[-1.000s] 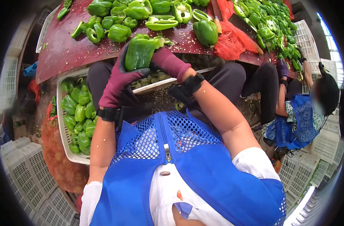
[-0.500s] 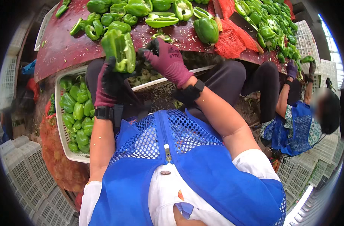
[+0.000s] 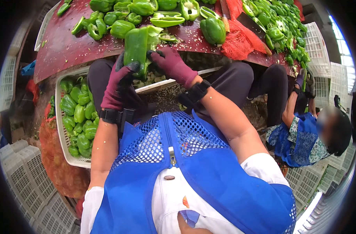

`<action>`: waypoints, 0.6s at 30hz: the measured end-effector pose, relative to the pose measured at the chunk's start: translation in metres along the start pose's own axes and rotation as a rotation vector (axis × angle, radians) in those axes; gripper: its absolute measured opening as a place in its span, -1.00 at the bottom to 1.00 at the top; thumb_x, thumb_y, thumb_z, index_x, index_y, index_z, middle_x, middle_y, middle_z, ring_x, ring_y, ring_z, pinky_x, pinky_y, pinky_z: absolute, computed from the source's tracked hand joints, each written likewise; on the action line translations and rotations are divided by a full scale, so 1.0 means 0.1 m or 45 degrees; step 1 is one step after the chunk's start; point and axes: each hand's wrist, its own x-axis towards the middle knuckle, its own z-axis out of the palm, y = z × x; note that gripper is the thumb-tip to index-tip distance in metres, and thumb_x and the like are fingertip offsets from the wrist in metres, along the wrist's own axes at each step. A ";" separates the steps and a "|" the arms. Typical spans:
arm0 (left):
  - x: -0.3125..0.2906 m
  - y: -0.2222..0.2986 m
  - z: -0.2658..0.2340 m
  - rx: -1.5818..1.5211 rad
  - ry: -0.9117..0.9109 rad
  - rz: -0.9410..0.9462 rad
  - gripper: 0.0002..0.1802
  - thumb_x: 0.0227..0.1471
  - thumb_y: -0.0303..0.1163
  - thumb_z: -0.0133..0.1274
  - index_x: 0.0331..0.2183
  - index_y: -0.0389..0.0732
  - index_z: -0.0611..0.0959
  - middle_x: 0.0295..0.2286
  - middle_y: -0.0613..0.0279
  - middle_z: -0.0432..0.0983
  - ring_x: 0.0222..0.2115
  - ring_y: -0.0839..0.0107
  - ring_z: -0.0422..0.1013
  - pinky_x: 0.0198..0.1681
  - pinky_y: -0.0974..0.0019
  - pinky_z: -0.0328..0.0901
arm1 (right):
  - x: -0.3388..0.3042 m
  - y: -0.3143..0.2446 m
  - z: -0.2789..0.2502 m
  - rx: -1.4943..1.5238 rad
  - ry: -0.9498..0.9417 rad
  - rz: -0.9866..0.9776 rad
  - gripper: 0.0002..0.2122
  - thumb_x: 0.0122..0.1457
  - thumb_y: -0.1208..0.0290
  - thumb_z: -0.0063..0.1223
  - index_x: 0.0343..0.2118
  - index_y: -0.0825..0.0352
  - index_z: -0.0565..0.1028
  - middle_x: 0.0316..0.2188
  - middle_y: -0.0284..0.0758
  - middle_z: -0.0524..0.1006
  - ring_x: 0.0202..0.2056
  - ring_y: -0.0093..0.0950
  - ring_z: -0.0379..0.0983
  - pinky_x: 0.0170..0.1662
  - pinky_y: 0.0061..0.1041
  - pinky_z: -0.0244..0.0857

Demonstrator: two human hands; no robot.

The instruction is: The recorder is deseeded and cutting green bell peppers on a table using a kitchen knife.

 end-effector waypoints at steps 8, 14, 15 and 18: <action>0.04 -0.21 -0.43 -1.009 -0.383 0.082 -0.47 0.14 -0.19 -0.05 0.10 -0.21 0.36 0.00 0.11 0.40 0.00 0.16 0.36 0.06 0.07 0.30 | -0.12 0.36 0.01 -0.890 -0.249 -0.020 -0.50 0.13 0.09 0.02 0.02 0.36 0.35 -0.36 -0.12 0.57 -0.48 -0.27 0.51 -0.35 -0.34 0.39; -0.05 0.10 -0.05 1.904 0.016 0.562 -0.06 -0.33 -0.28 0.35 0.14 -0.10 0.33 0.00 0.05 0.41 -0.04 0.04 0.39 0.01 0.16 0.32 | 0.16 0.63 -0.07 0.293 -0.023 0.022 -0.63 0.14 0.25 0.00 -0.04 0.35 0.40 -0.17 -0.01 0.51 -0.15 -0.10 0.48 -0.11 -0.23 0.34; -0.05 0.11 0.11 1.925 0.012 0.561 -0.05 -0.33 -0.28 0.33 0.16 -0.09 0.31 0.00 0.01 0.39 -0.03 0.03 0.38 0.01 0.17 0.32 | 0.20 0.74 -0.19 -0.031 -0.141 0.011 -0.66 0.16 0.31 -0.04 -0.04 0.35 0.42 -0.17 -0.07 0.53 -0.17 -0.19 0.49 -0.11 -0.27 0.34; -0.17 0.37 0.30 1.814 0.127 0.288 0.00 -0.31 -0.31 0.33 0.20 -0.08 0.24 0.05 -0.02 0.32 -0.01 0.09 0.38 0.03 0.21 0.31 | 0.13 0.46 -0.22 0.525 -0.048 0.205 -0.72 0.19 0.45 -0.09 -0.06 0.39 0.46 -0.23 -0.29 0.56 -0.21 -0.47 0.47 -0.11 -0.46 0.33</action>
